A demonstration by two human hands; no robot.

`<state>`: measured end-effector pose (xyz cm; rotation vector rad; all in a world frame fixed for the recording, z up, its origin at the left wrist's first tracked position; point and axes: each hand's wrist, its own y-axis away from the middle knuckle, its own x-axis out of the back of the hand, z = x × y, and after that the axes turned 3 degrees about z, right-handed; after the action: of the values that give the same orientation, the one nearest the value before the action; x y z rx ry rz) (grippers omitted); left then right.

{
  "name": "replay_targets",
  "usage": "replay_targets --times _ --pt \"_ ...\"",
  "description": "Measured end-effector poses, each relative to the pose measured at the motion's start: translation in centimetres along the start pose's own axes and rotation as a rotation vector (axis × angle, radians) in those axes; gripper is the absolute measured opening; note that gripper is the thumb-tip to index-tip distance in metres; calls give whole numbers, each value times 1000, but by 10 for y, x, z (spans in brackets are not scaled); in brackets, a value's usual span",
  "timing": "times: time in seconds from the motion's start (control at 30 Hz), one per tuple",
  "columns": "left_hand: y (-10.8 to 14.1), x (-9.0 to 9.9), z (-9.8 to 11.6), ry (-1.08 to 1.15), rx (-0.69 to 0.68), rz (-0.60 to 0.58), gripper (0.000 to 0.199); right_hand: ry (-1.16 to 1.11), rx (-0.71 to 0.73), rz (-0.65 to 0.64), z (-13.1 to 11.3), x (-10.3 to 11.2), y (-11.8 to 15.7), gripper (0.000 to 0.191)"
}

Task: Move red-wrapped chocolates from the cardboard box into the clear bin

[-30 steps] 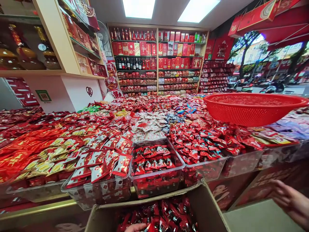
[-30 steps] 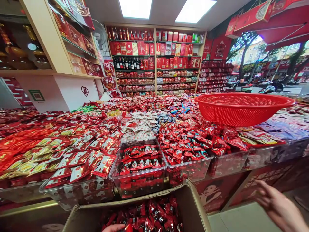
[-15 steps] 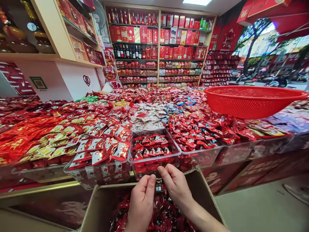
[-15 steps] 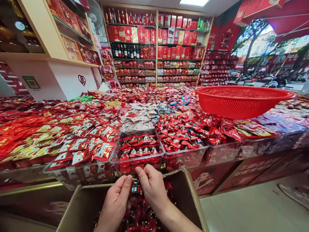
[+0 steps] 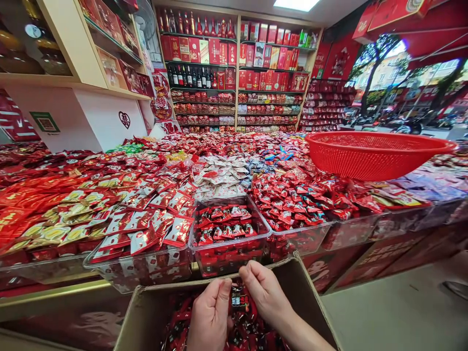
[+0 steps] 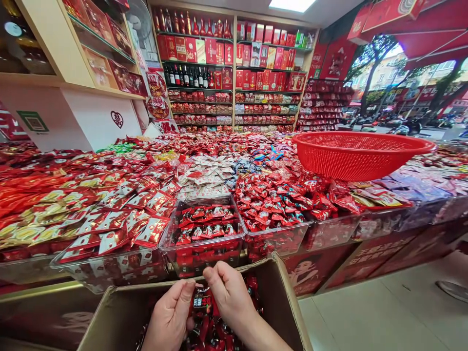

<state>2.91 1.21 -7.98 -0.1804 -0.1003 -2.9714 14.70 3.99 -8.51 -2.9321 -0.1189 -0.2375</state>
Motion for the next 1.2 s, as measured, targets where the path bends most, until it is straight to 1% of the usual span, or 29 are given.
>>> replay_targets --times 0.07,0.1,0.17,0.23,0.3,0.37,0.4,0.43,0.47,0.53,0.57,0.6,0.63,0.77,0.83,0.9,0.97,1.0,1.13,1.2 --pt "0 6 -2 -19 42 -66 39 7 15 -134 -3 8 8 25" --pt "1 9 -3 -26 77 -95 39 15 20 -180 -6 12 12 20" --pt "2 12 -7 0 146 -147 41 60 16 -222 -11 19 18 14" --pt "3 13 -12 63 169 -179 46 155 53 -238 -16 24 23 11" --pt "3 13 -19 114 172 -189 48 239 190 -325 -19 28 26 9" --pt "3 14 -25 134 202 -168 50 289 371 -464 -18 31 28 16" --pt "3 15 -28 145 233 -158 52 316 451 -510 -15 32 29 20" --pt "2 15 -30 158 269 -159 54 356 524 -512 -12 31 30 22" --pt "2 16 -32 167 302 -166 56 414 604 -463 -7 30 30 20" --pt "1 17 -34 180 355 -190 60 529 772 -289 5 27 31 13" --pt "0 17 -35 193 366 -199 61 566 834 -213 9 25 30 11" --pt "-1 17 -35 210 371 -200 62 586 880 -159 13 23 30 10" --pt "-1 17 -36 230 374 -192 62 593 907 -132 15 21 29 9" --pt "-3 19 -33 287 371 -162 66 594 971 -140 9 20 29 5" --pt "-2 23 -29 293 404 -193 66 598 954 -138 3 22 29 6" --pt "0 27 -25 330 465 -234 66 612 927 -108 -2 24 29 6" --pt "2 28 -23 384 498 -263 66 639 933 -84 -5 23 27 7" --pt "3 28 -24 404 481 -267 66 654 957 -80 -5 22 26 7" --pt "3 24 -26 382 320 -244 67 699 1050 -104 1 14 25 9" --pt "3 24 -25 377 304 -222 65 715 1066 -122 2 12 25 9"
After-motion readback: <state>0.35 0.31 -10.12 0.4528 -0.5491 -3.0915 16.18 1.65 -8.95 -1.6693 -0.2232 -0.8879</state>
